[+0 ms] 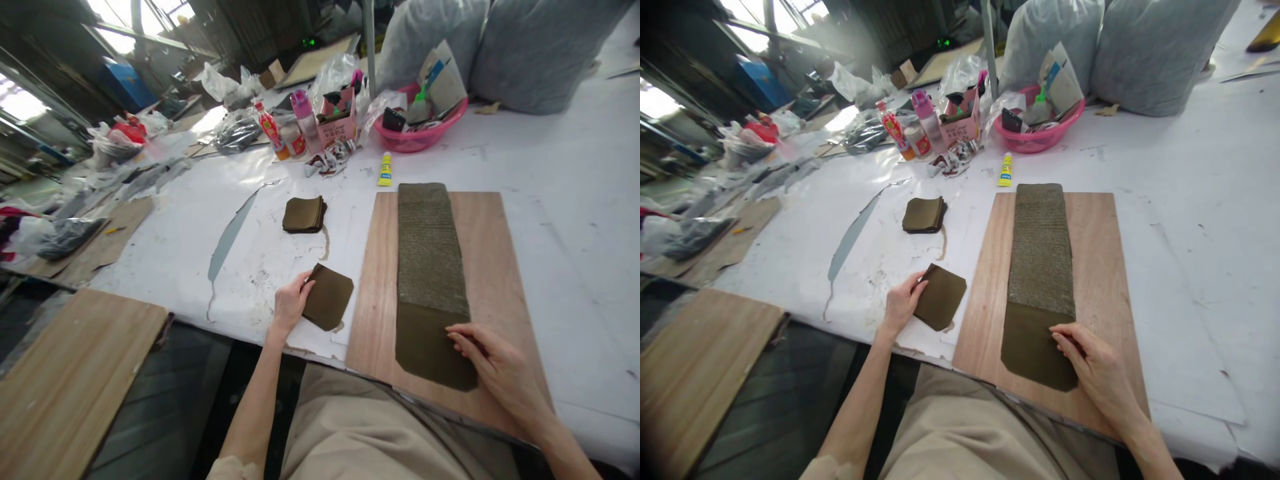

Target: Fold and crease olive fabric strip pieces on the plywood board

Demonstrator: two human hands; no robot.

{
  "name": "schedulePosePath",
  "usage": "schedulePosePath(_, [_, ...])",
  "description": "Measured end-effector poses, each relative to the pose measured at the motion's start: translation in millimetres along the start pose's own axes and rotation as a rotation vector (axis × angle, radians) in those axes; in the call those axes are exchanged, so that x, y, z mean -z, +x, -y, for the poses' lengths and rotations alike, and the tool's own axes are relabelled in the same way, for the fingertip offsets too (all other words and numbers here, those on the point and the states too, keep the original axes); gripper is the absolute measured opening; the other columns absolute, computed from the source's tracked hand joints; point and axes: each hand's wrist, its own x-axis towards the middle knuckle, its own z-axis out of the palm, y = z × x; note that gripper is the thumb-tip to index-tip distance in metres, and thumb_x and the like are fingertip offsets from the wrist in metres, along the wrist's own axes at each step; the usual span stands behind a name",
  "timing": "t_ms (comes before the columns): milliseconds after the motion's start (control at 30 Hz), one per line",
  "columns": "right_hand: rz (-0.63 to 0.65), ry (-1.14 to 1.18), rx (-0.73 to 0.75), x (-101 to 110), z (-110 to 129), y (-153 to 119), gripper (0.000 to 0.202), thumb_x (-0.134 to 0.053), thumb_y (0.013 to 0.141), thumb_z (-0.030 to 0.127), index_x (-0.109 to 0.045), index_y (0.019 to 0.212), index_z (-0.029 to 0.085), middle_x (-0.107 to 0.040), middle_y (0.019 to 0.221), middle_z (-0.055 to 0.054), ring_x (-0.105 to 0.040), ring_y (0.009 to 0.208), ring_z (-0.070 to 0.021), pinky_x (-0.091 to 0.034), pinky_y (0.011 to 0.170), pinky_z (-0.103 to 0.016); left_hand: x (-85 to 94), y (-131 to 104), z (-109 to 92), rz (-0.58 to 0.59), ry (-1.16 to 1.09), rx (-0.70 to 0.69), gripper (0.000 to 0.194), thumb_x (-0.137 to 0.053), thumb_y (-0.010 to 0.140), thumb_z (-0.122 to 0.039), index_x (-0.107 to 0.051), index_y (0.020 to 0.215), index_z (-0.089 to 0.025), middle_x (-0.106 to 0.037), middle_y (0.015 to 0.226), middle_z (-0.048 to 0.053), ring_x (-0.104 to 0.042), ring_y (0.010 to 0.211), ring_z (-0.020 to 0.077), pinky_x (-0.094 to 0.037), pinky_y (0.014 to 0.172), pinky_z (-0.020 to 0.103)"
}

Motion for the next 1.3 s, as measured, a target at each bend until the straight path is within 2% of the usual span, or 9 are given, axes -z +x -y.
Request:
schedulePosePath(167, [0.007,0.006,-0.009,0.6,1.5,-1.1,0.029,-0.053,0.092,0.048,-0.067,0.099,0.024,-0.071,0.090,-0.005,-0.069,0.071,-0.0193,-0.057,0.064,-0.031,2.4,-0.2,2.0,-0.054,0.004,0.020,0.032,-0.043,0.100,-0.036,-0.062,0.122,-0.024,-0.074,0.095,0.004,-0.068,0.076,0.0171,-0.047,0.070,0.025])
schedulePosePath(333, [-0.001,-0.022,0.016,-0.3,4.8,0.7,0.026,-0.053,0.092,0.047,-0.067,0.098,0.025,-0.071,0.088,-0.003,-0.068,0.070,-0.0187,-0.056,0.064,-0.031,-3.1,-3.3,2.6,-0.027,0.205,-0.097,0.031,-0.048,0.098,-0.033,-0.062,0.122,-0.022,-0.072,0.105,0.008,-0.067,0.088,0.0193,-0.048,0.075,0.027])
schedulePosePath(500, [-0.006,-0.062,0.070,0.9,13.9,0.6,0.019,-0.053,0.094,0.038,-0.065,0.098,0.024,-0.070,0.090,-0.003,-0.067,0.077,-0.0186,-0.055,0.069,-0.031,-2.0,-4.7,4.8,-0.174,0.331,-0.152,0.042,-0.055,0.093,-0.040,-0.058,0.128,-0.017,-0.063,0.102,0.011,-0.060,0.094,0.0236,-0.048,0.081,0.032])
schedulePosePath(633, [-0.030,-0.119,0.171,1.9,30.1,1.3,0.016,-0.049,0.097,0.028,-0.064,0.096,0.022,-0.068,0.093,-0.004,-0.065,0.084,-0.0179,-0.053,0.074,-0.031,0.5,-3.3,-1.0,-0.266,0.310,-0.246,0.036,-0.055,0.092,-0.040,-0.064,0.119,-0.017,-0.059,0.111,0.013,-0.054,0.103,0.0275,-0.045,0.090,0.041])
schedulePosePath(767, [-0.071,-0.292,0.239,-5.0,46.0,14.5,0.015,-0.049,0.097,0.022,-0.063,0.096,0.021,-0.066,0.095,-0.006,-0.061,0.089,-0.0198,-0.051,0.079,-0.035,-8.8,-6.1,-40.2,-0.232,0.087,-0.334,0.025,-0.055,0.094,-0.030,-0.065,0.113,-0.019,-0.061,0.105,0.010,-0.055,0.103,0.0243,-0.046,0.093,0.039])
schedulePosePath(867, [-0.073,-0.479,0.244,-13.2,52.4,27.5,0.009,-0.055,0.094,0.019,-0.063,0.095,0.019,-0.064,0.095,-0.008,-0.057,0.093,-0.0229,-0.050,0.078,-0.037,-22.5,-12.2,-86.5,-0.027,-0.103,-0.489,0.018,-0.053,0.094,-0.023,-0.066,0.106,-0.021,-0.063,0.103,0.006,-0.055,0.105,0.0214,-0.047,0.094,0.037])
schedulePosePath(1000, [-0.054,-0.622,0.227,-19.7,54.4,36.2,0.003,-0.062,0.089,0.019,-0.064,0.090,0.017,-0.062,0.093,-0.009,-0.053,0.092,-0.0231,-0.046,0.076,-0.034,-42.1,-14.9,-133.2,0.171,-0.154,-0.632,0.020,-0.049,0.096,-0.020,-0.065,0.108,-0.021,-0.063,0.104,0.006,-0.054,0.104,0.0208,-0.048,0.094,0.036])
schedulePosePath(1100, [-0.077,-0.645,0.247,-20.8,52.2,35.9,0.006,-0.063,0.089,0.021,-0.063,0.084,0.018,-0.061,0.091,-0.007,-0.052,0.091,-0.0213,-0.044,0.077,-0.032,-53.3,-11.9,-147.2,0.214,-0.108,-0.651,0.020,-0.049,0.096,-0.022,-0.063,0.111,-0.020,-0.061,0.102,0.007,-0.055,0.100,0.0212,-0.049,0.089,0.036])
schedulePosePath(1300, [-0.164,-0.637,0.358,-22.8,41.6,29.9,0.007,-0.061,0.091,0.020,-0.062,0.085,0.019,-0.063,0.096,-0.005,-0.052,0.096,-0.0198,-0.040,0.084,-0.033,-63.3,-6.0,-149.8,0.220,-0.026,-0.613,0.023,-0.063,0.089,-0.027,-0.062,0.110,-0.020,-0.056,0.103,0.007,-0.053,0.097,0.0239,-0.050,0.085,0.038])
